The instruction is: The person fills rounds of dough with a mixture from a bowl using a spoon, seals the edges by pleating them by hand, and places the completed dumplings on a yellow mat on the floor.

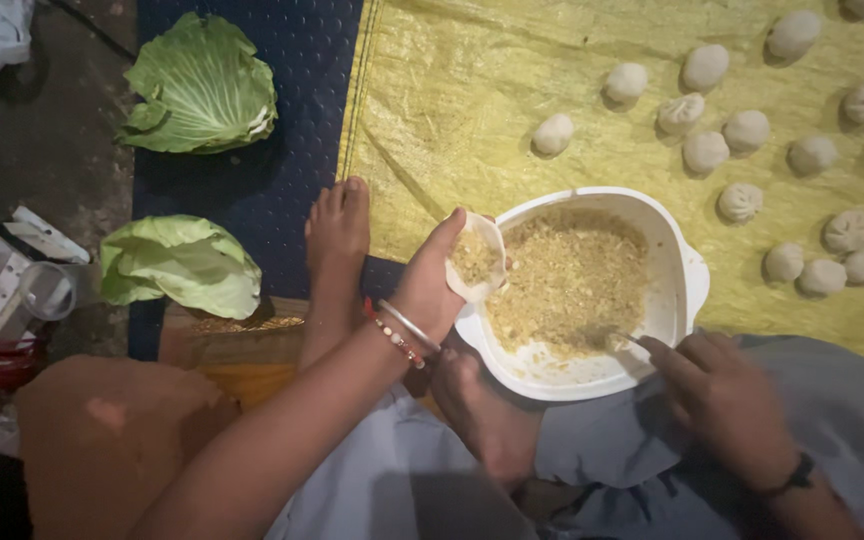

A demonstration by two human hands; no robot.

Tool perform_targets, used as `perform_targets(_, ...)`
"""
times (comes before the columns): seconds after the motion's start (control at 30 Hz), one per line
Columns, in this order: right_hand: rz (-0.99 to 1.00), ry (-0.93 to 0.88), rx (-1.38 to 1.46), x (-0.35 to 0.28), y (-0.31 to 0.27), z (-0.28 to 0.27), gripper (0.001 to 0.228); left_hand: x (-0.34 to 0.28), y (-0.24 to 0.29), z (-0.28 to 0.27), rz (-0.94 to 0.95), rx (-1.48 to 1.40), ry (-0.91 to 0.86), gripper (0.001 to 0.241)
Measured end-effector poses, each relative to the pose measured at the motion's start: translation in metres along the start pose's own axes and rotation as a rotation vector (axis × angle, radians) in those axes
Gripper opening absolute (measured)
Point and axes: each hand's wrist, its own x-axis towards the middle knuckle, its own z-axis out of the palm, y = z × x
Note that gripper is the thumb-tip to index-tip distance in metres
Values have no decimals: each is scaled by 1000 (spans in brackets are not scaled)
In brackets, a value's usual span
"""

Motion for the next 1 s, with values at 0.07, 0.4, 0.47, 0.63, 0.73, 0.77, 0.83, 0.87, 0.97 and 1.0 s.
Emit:
perform_targets(0.07,11,-21,-34,-1,3,0,75,0,1,3,5,9,-12,37)
perform_targets(0.4,-24,-121,109,5,-2,37,40,-1,-1,6,2,109,-3,34)
perform_targets(0.47,-9,-196,168,8,1,43,38,-1,-2,4,15,158,-1,34)
perform_targets(0.63,216,-179,560,2,12,64,27,1,-2,0,43,212,-22,33)
perform_targets(0.73,227,-142,781,-3,36,70,30,1,-3,-2,43,218,22,34)
perform_targets(0.77,193,-110,851,-7,44,71,31,0,-4,-2,38,201,18,34)
perform_targets(0.83,409,-153,979,-15,57,72,31,1,-5,-1,31,171,0,34)
perform_targets(0.87,516,-175,1041,-19,61,71,31,2,-5,0,24,169,8,34)
perform_targets(0.97,570,-191,1193,-22,61,66,29,5,-7,3,15,158,13,34)
perform_targets(1.0,513,-142,1115,-22,57,64,29,5,-8,3,14,150,1,34)
